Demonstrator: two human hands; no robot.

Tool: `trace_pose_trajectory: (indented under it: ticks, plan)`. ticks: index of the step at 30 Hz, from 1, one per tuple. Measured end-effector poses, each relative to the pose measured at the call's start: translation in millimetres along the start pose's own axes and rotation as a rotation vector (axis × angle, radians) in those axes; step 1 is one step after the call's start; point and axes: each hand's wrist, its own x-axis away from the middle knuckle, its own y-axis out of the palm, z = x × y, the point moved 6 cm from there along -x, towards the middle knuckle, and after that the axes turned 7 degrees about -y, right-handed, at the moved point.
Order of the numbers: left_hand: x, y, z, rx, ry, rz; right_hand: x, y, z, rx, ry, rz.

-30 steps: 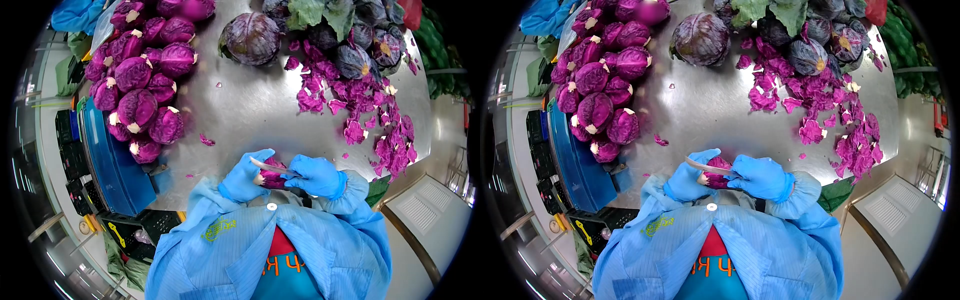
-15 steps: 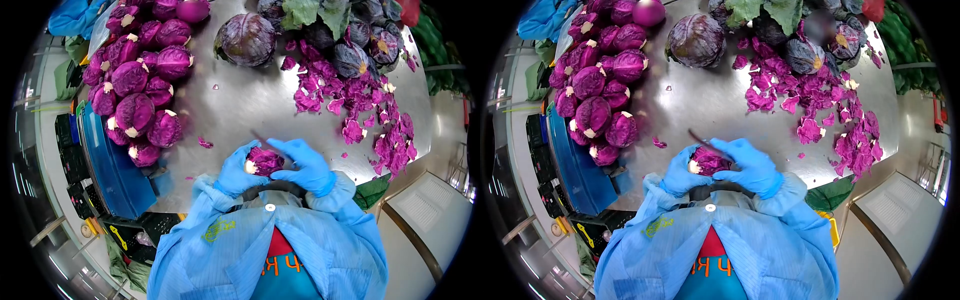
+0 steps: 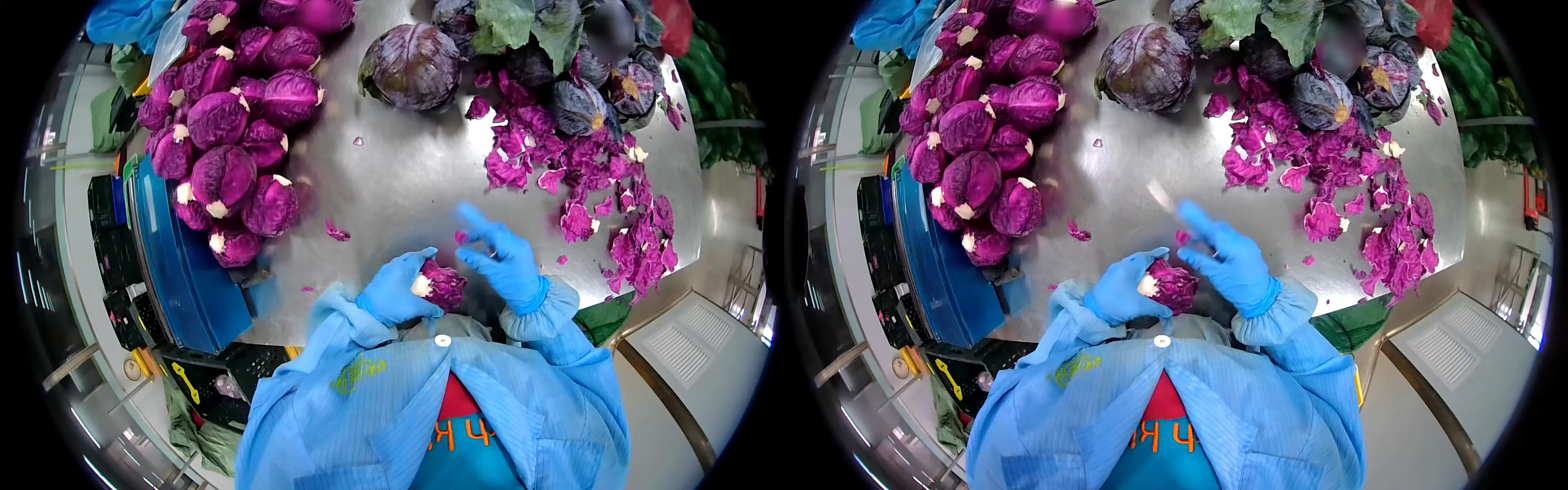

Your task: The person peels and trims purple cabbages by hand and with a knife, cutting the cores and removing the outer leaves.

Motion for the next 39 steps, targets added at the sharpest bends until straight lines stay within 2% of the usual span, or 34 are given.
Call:
trace_pose_trajectory:
  ticks: [1,2,5,6,7,9,10,13,14,17,18,21,24,27,30,33,36,39]
  plan:
    - [0.9,1.6,1.4,0.201,0.058,-0.037,0.9,-4.2,7.1,-0.102,0.083,0.117]
    - [2.8,2.2,2.2,0.401,0.113,-0.073,1.0,-6.9,28.3,-0.089,0.171,0.078]
    - [9.5,5.0,10.6,0.829,0.224,-0.171,1.2,4.0,43.6,-0.463,0.181,-0.237]
    - [12.7,7.9,13.3,0.946,0.25,-0.204,8.0,11.5,42.8,-0.601,0.261,-0.407]
    - [15.0,12.4,13.9,0.956,0.266,-0.241,17.8,24.8,44.5,-0.882,0.324,-0.477]
    - [19.6,23.0,7.7,0.98,0.293,-0.307,35.0,38.6,36.9,-1.094,0.421,-0.488]
    - [21.4,21.1,4.4,0.687,0.399,-0.18,41.2,41.5,37.3,-1.113,0.446,-0.489]
    - [39.6,15.2,12.5,-0.011,0.494,0.036,64.9,46.9,46.9,-1.006,0.471,-0.537]
    - [38.5,18.3,3.1,0.21,0.621,-0.045,76.8,51.9,60.9,-0.862,0.49,-0.573]
    - [39.6,20.5,-4.3,0.223,0.607,-0.1,85.5,58.0,68.7,-0.863,0.577,-0.545]
    - [39.4,21.3,-4.4,0.164,0.635,-0.055,81.5,56.3,63.0,-0.862,0.553,-0.515]
    - [45.2,30.2,-13.2,-0.058,0.589,0.0,91.2,59.7,77.1,-0.758,0.549,-0.498]
    - [52.1,34.3,-23.0,-0.055,0.428,-0.077,98.1,64.5,76.2,-0.74,0.6,-0.485]
    - [63.1,28.8,-27.7,0.153,0.689,0.091,92.0,63.0,61.7,-0.772,0.588,-0.479]
    - [70.2,27.5,-33.8,0.212,0.705,0.191,90.9,69.6,58.8,-0.796,0.64,-0.5]
    - [73.7,30.3,-43.1,0.43,0.654,0.148,92.7,79.9,62.9,-0.803,0.613,-0.51]
    - [64.4,35.5,-51.1,0.359,0.489,-0.066,94.1,83.4,62.6,-0.832,0.707,-0.486]
    - [72.2,26.5,-39.5,0.205,0.451,0.202,91.4,84.7,61.0,-0.815,0.7,-0.492]
